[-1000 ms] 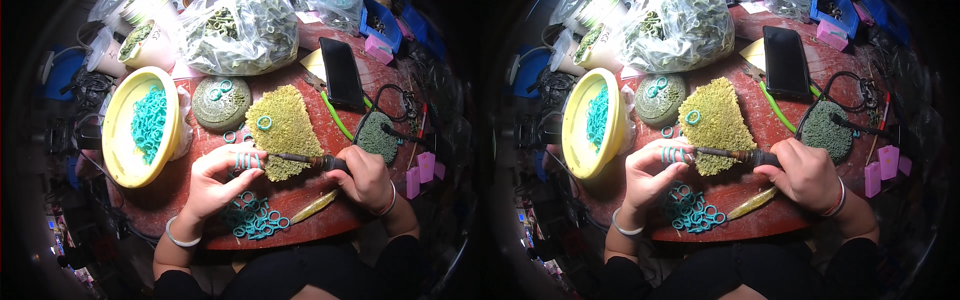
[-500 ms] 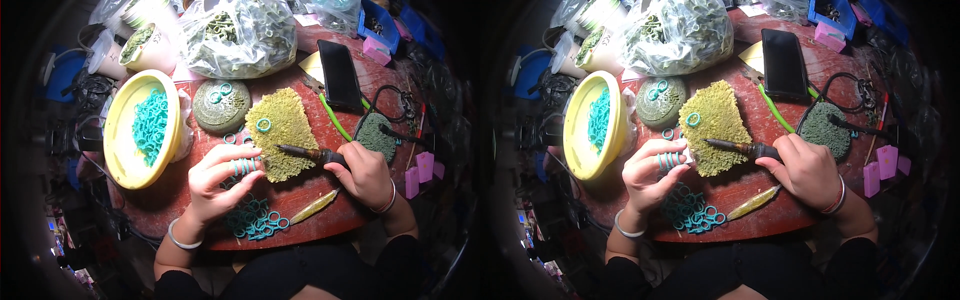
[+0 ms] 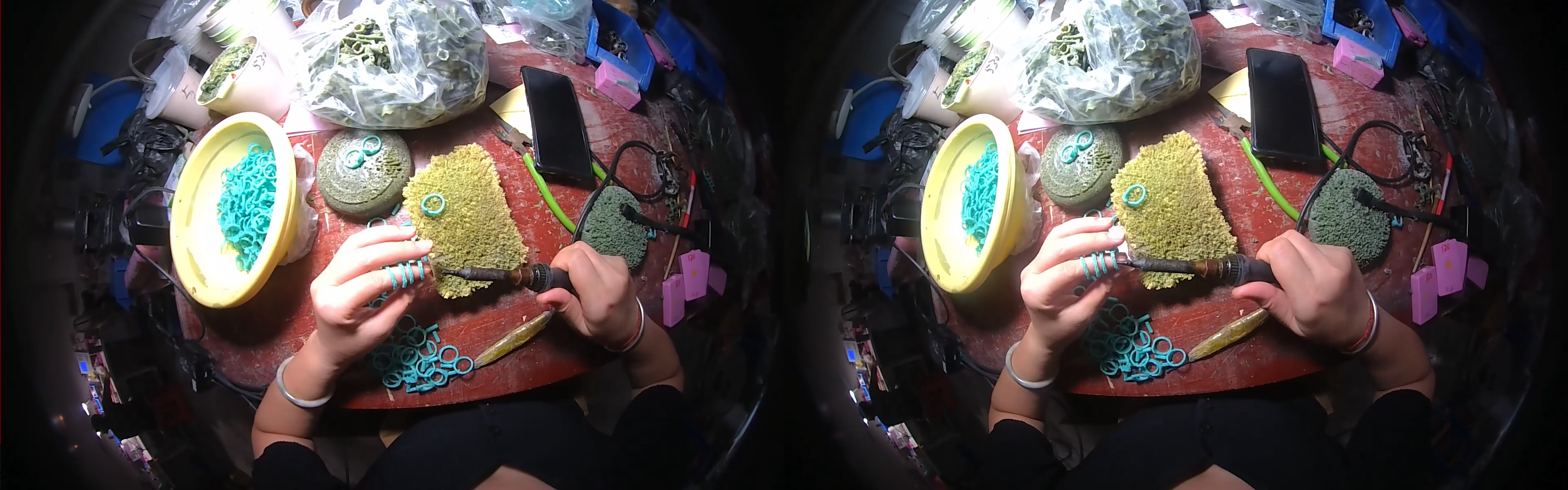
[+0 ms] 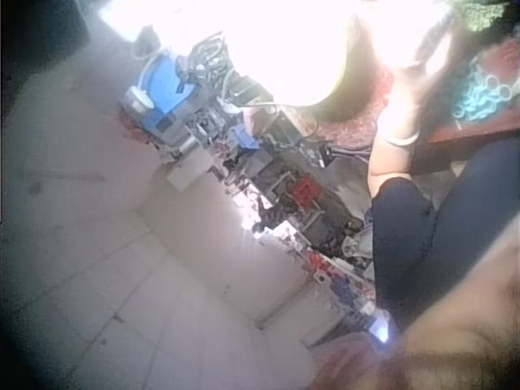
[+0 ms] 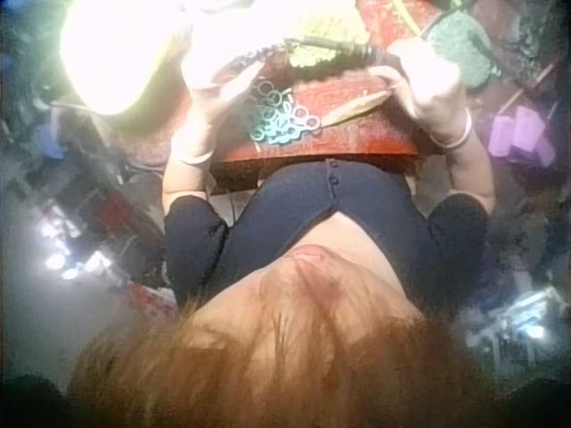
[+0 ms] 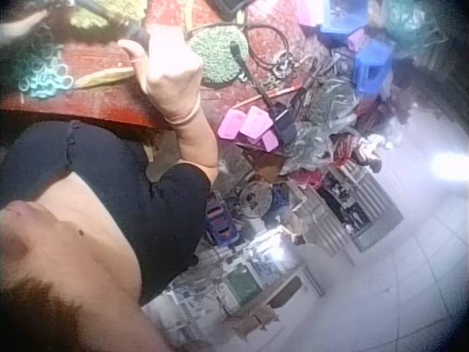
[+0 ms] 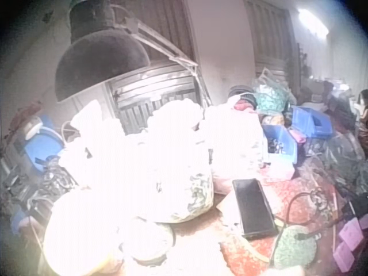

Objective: The person uses a heated tool to bond small turquoise wax rings together on a sponge surface. The person picks up rings from the table and a yellow bowl, melting edges with the tool and pressing them together to form a larger chain or structure.

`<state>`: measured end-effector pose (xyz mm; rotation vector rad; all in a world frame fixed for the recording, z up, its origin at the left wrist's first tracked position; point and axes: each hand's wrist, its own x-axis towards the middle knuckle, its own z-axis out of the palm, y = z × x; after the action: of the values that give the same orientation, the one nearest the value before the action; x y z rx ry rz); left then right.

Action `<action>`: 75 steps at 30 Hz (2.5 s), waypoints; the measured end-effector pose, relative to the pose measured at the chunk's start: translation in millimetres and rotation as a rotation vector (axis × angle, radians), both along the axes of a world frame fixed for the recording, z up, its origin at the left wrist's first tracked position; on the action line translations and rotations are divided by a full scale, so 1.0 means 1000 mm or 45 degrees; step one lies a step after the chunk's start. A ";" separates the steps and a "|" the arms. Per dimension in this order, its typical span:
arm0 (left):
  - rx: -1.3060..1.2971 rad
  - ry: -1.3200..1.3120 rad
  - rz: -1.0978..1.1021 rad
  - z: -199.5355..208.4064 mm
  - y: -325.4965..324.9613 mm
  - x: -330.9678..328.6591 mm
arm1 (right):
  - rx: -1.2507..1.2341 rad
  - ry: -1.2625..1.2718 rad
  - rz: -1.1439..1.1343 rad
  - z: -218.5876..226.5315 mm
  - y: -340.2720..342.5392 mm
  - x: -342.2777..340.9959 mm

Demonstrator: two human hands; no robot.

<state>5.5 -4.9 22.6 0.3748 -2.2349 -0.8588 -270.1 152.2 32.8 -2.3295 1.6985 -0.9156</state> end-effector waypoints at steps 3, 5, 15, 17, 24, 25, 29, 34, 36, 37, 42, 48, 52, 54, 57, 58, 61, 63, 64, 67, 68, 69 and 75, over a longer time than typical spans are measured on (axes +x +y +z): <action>-0.046 -0.004 -0.015 0.003 0.002 0.000 | -0.002 -0.015 -0.009 -0.003 -0.001 0.001; -0.188 0.050 0.126 0.007 0.003 -0.001 | -0.022 -0.029 -0.013 -0.003 -0.001 0.001; -0.580 -0.327 1.371 0.045 -0.031 0.056 | 0.015 -0.048 -0.080 0.002 0.000 0.004; -0.709 -0.476 1.414 0.045 -0.035 0.059 | 0.031 -0.042 -0.093 0.002 0.001 0.004; -0.872 -0.338 1.393 0.066 -0.020 0.068 | 0.007 -0.021 -0.091 -0.001 -0.001 0.005; -0.725 -0.202 1.158 0.062 -0.011 0.069 | 0.011 -0.015 -0.093 -0.002 0.000 0.003; -0.139 -0.668 0.280 0.036 0.045 0.058 | -0.005 -0.044 -0.119 0.000 0.002 0.002; -0.118 -0.767 0.224 0.001 0.083 0.057 | -0.016 -0.047 -0.097 0.004 0.001 0.006; -0.189 -0.720 0.326 -0.012 0.092 0.045 | -0.006 -0.051 -0.100 0.002 0.002 0.005; -0.188 -0.717 0.349 -0.016 0.095 0.039 | -0.012 -0.050 -0.107 0.001 0.002 0.005; -0.215 -0.609 0.399 -0.027 0.092 0.013 | -0.015 -0.046 -0.112 -0.002 0.002 0.003; -0.173 -0.480 0.366 -0.013 0.075 -0.012 | -0.012 -0.037 -0.137 0.001 0.002 0.002; -0.150 -0.436 0.279 0.001 0.051 -0.014 | 0.035 -0.049 -0.227 0.003 0.002 -0.003; 0.018 -0.490 0.275 0.012 0.042 -0.017 | 0.065 -0.043 -0.261 0.008 0.002 -0.006; 0.063 -0.536 0.097 0.013 0.028 -0.011 | 0.130 -0.036 -0.305 0.017 0.003 -0.011; 0.064 -0.534 0.093 0.011 0.027 -0.011 | 0.167 -0.033 -0.315 0.020 0.004 -0.012; 0.267 -0.420 0.050 0.006 0.028 -0.010 | 0.204 0.040 -0.357 0.020 0.004 -0.013; 0.347 -0.373 0.009 0.006 0.028 -0.010 | 0.227 0.085 -0.381 0.018 0.003 -0.014; 0.385 -0.348 -0.013 0.006 0.027 -0.010 | 0.224 0.076 -0.381 0.017 0.003 -0.014; 0.694 -0.357 -0.023 0.001 0.024 -0.001 | 0.211 0.047 -0.389 0.015 0.001 -0.015; 0.690 -0.357 -0.015 0.001 0.023 -0.001 | 0.205 0.030 -0.401 0.015 0.000 -0.014; 0.872 -0.235 -0.045 0.000 0.024 -0.002 | 0.204 0.030 -0.396 0.015 0.000 -0.013; 1.228 0.134 -0.266 -0.009 0.024 -0.004 | 0.174 -0.002 -0.398 0.013 0.000 -0.012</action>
<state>1.5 18.8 13.3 0.5077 -1.6387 -1.9954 -281.8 152.6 45.5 -2.0126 2.0924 -0.8137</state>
